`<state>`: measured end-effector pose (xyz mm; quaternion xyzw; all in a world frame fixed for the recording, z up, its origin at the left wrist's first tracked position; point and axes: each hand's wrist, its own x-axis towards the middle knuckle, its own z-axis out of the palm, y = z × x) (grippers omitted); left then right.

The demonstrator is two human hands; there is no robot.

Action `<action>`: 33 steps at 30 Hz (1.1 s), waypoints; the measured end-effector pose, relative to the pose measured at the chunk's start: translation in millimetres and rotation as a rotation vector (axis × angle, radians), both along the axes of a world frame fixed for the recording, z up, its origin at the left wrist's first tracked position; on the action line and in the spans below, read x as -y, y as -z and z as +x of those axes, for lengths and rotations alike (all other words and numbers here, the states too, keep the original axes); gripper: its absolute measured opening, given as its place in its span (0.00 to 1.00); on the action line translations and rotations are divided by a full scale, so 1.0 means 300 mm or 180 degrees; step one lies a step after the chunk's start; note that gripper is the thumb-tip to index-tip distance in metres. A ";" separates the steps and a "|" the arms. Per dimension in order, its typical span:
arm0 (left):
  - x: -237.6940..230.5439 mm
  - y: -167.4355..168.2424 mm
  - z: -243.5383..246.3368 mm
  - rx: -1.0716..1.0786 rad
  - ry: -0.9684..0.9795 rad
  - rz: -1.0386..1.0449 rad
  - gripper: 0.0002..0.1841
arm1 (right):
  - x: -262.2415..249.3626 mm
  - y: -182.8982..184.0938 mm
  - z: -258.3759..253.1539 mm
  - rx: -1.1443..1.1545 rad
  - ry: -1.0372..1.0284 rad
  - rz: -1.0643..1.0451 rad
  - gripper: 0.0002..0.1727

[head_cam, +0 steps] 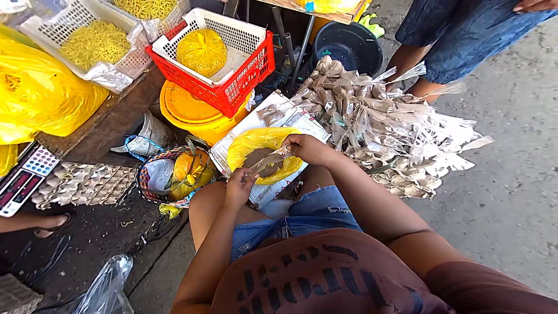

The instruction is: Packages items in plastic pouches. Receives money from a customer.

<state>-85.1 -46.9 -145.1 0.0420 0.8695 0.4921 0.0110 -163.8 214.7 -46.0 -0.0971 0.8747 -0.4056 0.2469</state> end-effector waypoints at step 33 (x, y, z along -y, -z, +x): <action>0.131 -0.558 -0.037 -0.1116 -0.0187 0.1079 0.19 | 0.116 0.075 0.087 -0.0792 -0.0268 -0.0590 0.18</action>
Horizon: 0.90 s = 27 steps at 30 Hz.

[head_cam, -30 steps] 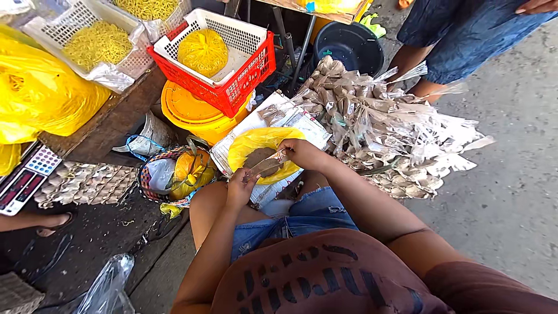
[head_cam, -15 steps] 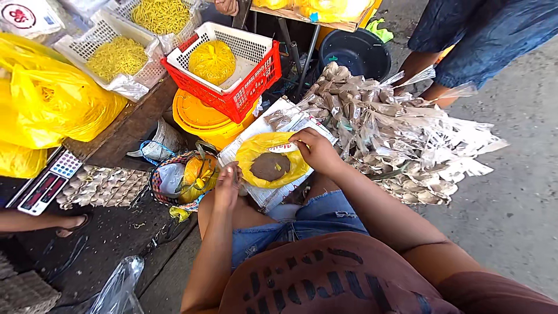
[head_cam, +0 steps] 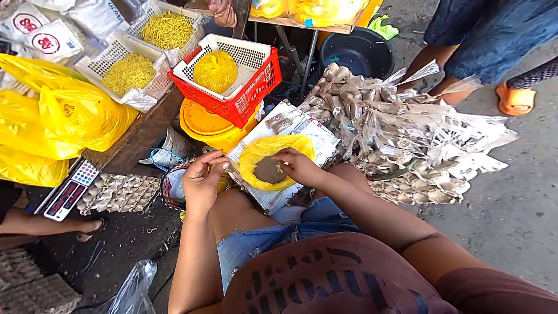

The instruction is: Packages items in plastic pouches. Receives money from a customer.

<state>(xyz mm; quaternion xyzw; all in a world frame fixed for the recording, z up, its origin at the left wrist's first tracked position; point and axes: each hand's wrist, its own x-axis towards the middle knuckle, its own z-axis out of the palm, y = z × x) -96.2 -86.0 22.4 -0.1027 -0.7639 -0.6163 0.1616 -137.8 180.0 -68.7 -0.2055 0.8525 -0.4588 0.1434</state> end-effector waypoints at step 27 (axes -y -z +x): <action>-0.125 0.358 -0.140 0.1535 -0.0721 0.0865 0.15 | -0.104 -0.025 0.139 0.1290 -0.0500 0.0142 0.17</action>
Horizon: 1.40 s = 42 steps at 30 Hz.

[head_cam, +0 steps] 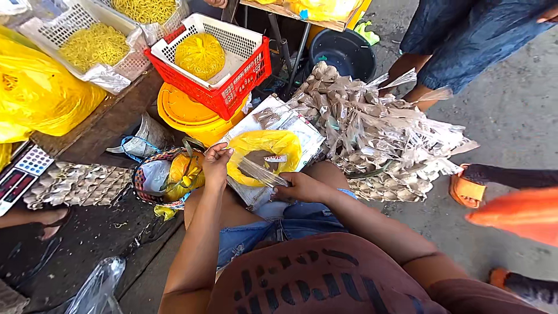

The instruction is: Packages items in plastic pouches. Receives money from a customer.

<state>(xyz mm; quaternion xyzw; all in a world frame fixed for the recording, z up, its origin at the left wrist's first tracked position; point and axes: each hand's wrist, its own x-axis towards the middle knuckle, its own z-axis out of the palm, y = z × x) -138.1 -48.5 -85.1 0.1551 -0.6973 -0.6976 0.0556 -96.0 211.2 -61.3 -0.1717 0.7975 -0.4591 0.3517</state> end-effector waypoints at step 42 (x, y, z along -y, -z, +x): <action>-0.117 0.115 0.223 0.0796 0.2188 -0.1723 0.15 | 0.009 -0.230 -0.093 -0.0457 -0.0365 0.2829 0.22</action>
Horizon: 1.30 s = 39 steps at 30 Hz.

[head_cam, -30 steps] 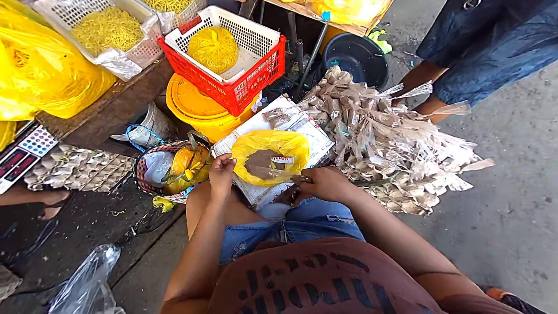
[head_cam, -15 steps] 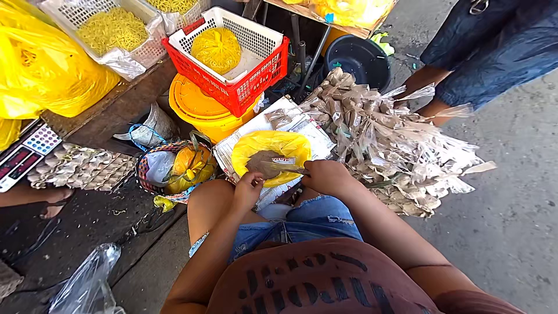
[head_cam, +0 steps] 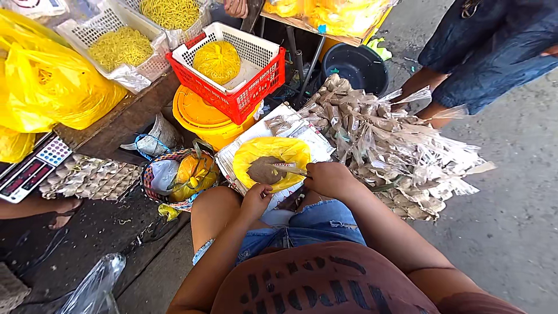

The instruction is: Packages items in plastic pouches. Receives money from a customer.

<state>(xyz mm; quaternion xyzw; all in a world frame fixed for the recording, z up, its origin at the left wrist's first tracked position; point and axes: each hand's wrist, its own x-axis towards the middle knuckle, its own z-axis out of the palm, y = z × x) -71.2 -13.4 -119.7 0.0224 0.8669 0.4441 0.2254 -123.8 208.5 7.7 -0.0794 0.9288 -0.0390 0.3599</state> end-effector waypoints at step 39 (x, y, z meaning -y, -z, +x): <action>0.060 -0.318 -0.144 -0.0289 -0.1262 0.3947 0.48 | 0.056 0.425 0.119 -0.0002 0.1479 -0.4970 0.07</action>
